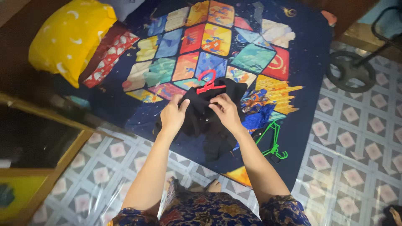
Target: The person takes a black shirt from a wardrobe, places it on a bed, and buttons it while it is on a hanger. They then hang the shirt back in the wardrobe. The person repeats this process with another black shirt using a different hanger.
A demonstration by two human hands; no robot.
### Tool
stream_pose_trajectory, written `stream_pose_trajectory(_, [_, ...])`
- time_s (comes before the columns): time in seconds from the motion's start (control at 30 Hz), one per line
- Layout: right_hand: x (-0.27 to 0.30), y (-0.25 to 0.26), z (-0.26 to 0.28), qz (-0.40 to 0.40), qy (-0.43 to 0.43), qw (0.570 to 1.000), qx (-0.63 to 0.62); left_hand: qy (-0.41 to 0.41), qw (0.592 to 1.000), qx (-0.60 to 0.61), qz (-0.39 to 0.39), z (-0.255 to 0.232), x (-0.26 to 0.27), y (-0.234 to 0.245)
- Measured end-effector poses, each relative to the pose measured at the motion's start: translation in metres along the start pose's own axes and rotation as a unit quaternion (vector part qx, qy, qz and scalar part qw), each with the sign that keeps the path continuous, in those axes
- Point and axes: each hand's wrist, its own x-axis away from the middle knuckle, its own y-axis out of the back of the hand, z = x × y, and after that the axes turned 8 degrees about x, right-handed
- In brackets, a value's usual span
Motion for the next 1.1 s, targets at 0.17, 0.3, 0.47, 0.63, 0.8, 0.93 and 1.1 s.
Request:
stream_pose_trajectory(0.17, [-0.005,-0.028,0.002,0.062,0.016,0.997,-0.038,-0.075,0.994,0.079,0.019,0.004,0.023,0.042])
stream_pose_trajectory(0.3, [-0.008,-0.047,0.024,0.086,0.062,0.993,-0.047,-0.062,0.994,0.057,0.069,0.005,0.036,0.075])
stream_pose_trajectory(0.47, [-0.007,-0.082,0.067,0.165,0.045,0.978,-0.117,-0.105,0.990,-0.085,-0.040,0.023,0.050,0.096])
stream_pose_trajectory(0.63, [-0.016,-0.094,0.103,0.119,0.098,0.984,0.086,-0.146,0.978,-0.096,-0.112,0.057,0.070,0.141])
stream_pose_trajectory(0.8, [-0.008,-0.135,0.121,0.174,0.221,0.916,0.286,-0.136,0.979,-0.100,-0.111,0.081,0.079,0.193])
stream_pose_trajectory(0.93, [0.016,-0.185,0.127,0.158,0.259,0.859,0.414,-0.111,0.983,-0.074,-0.130,0.094,0.093,0.232])
stream_pose_trajectory(1.1, [0.030,-0.230,0.141,0.128,0.269,0.862,0.411,-0.070,0.988,-0.058,-0.128,0.112,0.109,0.278])
